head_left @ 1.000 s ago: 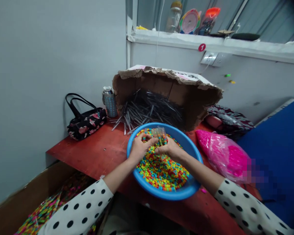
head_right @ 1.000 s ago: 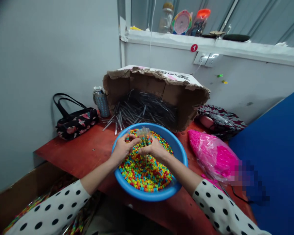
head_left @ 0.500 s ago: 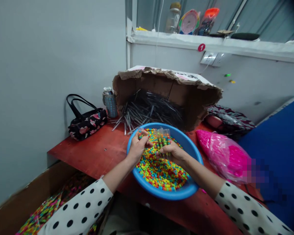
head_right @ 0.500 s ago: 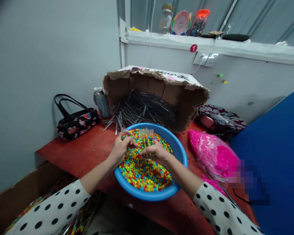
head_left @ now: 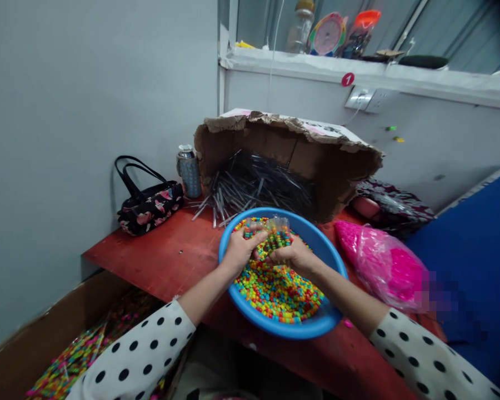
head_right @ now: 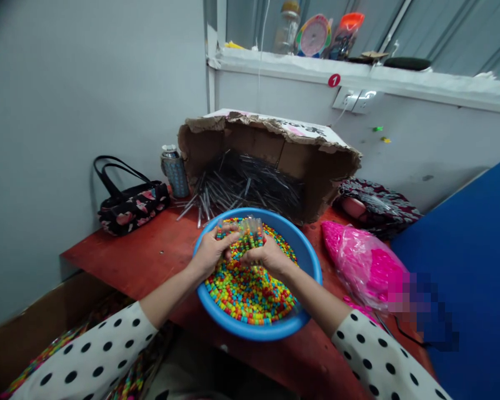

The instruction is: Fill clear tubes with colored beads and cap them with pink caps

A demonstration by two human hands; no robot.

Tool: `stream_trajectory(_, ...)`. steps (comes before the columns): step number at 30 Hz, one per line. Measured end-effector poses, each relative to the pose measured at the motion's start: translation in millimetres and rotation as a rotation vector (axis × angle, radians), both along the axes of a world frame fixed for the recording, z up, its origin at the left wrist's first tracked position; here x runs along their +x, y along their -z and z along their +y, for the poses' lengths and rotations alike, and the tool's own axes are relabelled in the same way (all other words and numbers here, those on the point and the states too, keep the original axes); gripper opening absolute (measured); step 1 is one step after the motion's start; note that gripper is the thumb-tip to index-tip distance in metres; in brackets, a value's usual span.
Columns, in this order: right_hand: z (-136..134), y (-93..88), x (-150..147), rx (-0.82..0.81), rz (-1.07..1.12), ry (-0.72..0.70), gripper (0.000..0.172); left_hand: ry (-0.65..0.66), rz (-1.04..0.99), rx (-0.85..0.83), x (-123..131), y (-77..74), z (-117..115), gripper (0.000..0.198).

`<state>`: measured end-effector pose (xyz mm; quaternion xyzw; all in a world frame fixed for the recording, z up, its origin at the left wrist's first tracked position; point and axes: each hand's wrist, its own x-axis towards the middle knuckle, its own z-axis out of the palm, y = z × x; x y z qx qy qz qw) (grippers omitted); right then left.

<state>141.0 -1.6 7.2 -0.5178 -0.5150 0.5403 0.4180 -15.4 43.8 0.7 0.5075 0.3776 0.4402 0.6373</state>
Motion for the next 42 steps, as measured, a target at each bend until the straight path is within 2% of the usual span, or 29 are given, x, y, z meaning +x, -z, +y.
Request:
stream_trajectory(3,1,4.4,26,0.087,-0.664,0.01,0.039,-0.119,-0.079,0.023,-1,1.0,2,0.033)
stream_trajectory(5,3,13.1,38,0.113,-1.079,-0.083,0.035,-0.149,-0.12,0.038,-2,1.3,2,0.032)
stream_trajectory(7,6,24.5,38,0.12,-1.27,-0.194,0.031,-0.165,-0.125,0.057,-3,0.9,2,0.032)
stream_trajectory(9,11,33.9,29,0.102,-1.2,-0.24,0.033,-0.212,-0.128,0.07,-4,-0.3,2,0.031)
stream_trajectory(11,16,36.8,17,0.042,-0.933,-0.203,0.04,-0.274,-0.144,0.07,-5,-1.7,1,0.03)
stream_trajectory(14,16,29.3,7,-0.049,-0.421,-0.112,0.047,-0.315,-0.172,0.083,-5,-3.0,1,0.029)
stream_trajectory(18,9,18.0,7,-0.092,0.046,-0.041,0.035,-0.252,-0.162,0.072,-3,-1.6,2,0.03)
stream_trajectory(21,6,15.2,5,-0.123,0.228,0.016,0.027,-0.199,-0.137,0.033,-2,-0.3,1,0.033)
stream_trajectory(25,5,10.0,-3,-0.149,0.328,0.039,0.037,-0.121,-0.041,0.056,-1,-0.9,0,0.034)
stream_trajectory(29,3,3.0,-11,-0.157,0.359,0.012,0.047,-0.045,0.0,0.067,0,-1.7,0,0.031)
stream_trajectory(36,0,-2.0,-11,-0.095,0.269,-0.032,0.046,0.016,-0.025,0.025,1,-0.2,0,0.03)
stream_trajectory(39,5,1.3,6,-0.019,-0.068,0.02,0.041,-0.088,-0.076,0.016,-1,0.4,2,0.03)
stream_trajectory(42,11,11.8,23,0.042,-0.711,-0.006,0.04,-0.25,-0.129,0.022,-3,1.5,4,0.029)
